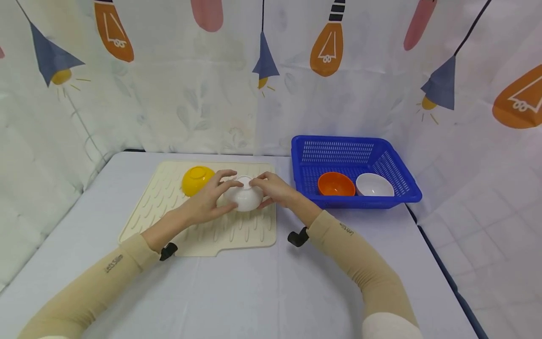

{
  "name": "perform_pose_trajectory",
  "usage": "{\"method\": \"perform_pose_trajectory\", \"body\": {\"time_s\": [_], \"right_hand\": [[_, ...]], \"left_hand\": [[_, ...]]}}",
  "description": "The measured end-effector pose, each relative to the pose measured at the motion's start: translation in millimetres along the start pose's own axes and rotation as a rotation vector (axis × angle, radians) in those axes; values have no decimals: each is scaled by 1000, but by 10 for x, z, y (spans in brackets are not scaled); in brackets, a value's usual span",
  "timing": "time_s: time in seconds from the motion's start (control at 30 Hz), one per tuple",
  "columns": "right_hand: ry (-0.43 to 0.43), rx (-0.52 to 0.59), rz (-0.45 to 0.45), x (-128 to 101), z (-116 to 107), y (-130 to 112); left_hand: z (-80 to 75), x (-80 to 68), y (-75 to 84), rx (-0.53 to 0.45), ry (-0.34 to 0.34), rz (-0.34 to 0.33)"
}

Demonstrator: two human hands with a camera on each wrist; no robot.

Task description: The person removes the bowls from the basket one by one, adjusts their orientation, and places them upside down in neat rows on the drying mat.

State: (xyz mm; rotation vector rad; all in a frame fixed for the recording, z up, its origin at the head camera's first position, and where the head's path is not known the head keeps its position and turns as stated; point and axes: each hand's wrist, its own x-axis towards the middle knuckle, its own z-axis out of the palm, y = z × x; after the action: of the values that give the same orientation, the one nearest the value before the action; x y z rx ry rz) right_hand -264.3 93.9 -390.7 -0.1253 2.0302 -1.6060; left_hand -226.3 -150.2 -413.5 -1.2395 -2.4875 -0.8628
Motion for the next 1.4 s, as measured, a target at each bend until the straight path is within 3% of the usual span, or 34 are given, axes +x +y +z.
{"method": "perform_pose_trajectory", "body": {"time_s": [0.27, 0.53, 1.07, 1.4], "right_hand": [[13, -33, 2, -42, -10, -52], [-3, -11, -8, -40, -14, -56], [0, 1, -60, -16, 3, 29], [-29, -106, -148, -58, -22, 16]], "left_hand": [[-35, 77, 52, -29, -39, -144], [-92, 123, 62, -66, -99, -233], [-104, 160, 63, -94, -166, -286], [-144, 189, 12, -79, -153, -301]]}}
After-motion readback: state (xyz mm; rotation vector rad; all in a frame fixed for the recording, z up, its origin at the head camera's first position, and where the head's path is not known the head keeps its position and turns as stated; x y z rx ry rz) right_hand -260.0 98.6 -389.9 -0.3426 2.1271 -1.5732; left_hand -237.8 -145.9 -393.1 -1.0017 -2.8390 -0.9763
